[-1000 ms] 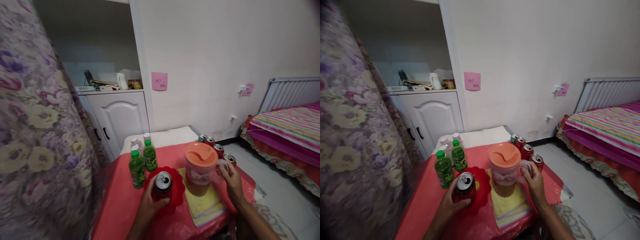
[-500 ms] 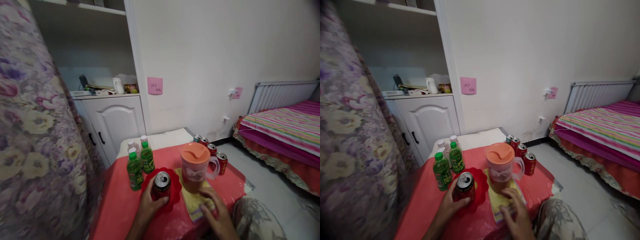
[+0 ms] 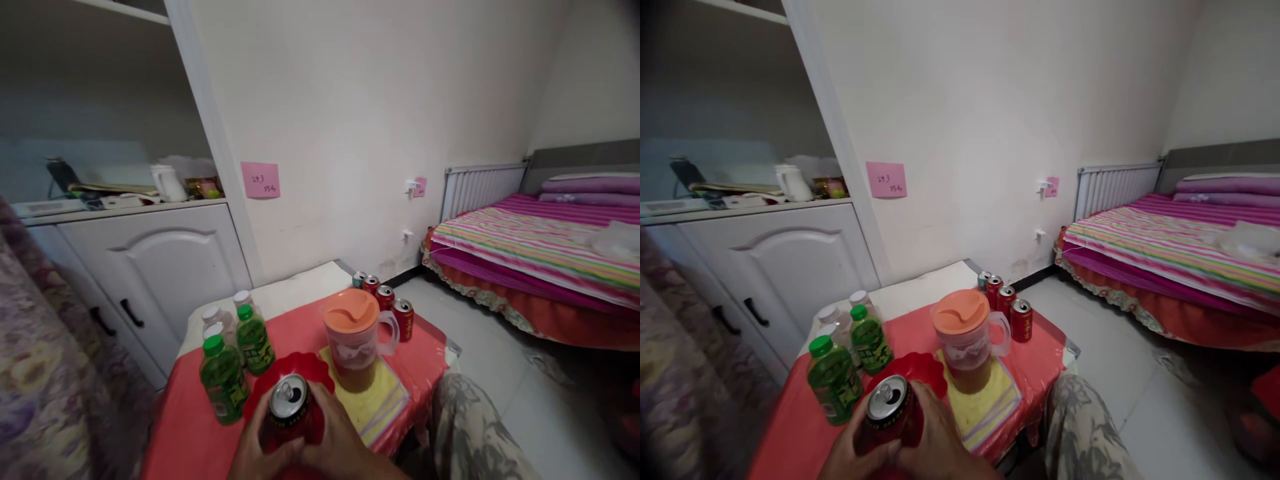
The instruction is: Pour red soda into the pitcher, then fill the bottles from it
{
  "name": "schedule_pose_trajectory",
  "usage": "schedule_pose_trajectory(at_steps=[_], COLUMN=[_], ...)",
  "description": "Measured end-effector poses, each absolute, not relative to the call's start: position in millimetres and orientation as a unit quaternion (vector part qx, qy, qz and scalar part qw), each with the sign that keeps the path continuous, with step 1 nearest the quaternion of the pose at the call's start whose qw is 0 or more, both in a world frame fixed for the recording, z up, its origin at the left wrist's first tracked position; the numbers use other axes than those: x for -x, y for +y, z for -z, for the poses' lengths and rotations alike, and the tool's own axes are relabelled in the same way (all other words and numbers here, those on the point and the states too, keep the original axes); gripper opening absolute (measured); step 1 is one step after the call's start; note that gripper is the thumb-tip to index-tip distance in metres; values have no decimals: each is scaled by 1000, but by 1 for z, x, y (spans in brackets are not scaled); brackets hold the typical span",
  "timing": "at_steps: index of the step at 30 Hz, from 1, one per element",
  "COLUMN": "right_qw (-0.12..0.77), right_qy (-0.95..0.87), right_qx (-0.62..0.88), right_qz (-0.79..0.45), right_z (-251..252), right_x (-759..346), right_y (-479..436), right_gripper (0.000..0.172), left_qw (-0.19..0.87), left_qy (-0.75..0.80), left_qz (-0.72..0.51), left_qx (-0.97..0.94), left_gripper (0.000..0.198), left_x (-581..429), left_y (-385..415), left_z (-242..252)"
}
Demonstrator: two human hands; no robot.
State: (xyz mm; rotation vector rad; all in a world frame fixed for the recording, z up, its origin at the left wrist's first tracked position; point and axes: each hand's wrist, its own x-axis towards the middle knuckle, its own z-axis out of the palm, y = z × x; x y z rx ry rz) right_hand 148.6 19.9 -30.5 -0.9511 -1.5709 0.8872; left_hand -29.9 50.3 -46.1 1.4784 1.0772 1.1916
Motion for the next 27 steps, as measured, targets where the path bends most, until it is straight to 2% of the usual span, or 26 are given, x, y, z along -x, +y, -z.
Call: schedule_pose_trajectory(at_steps=[12,19,27], right_qw=[552,554,561], right_qy=[-622,-588,-546], right_qx=[366,369,524], right_qz=[-418,-459,-336], right_z=[26,32,65], right_x=[-161,-203,-296], right_y=[0,-28,-55], right_gripper=[86,97,86], left_qw=[543,554,541], left_qy=[376,401,418], left_qz=[-444,-463,-425], left_qx=[-606,-565,-593], left_gripper=[86,62,57], left_x=[32,37,33], left_y=[37,37,40], left_z=[36,27,25])
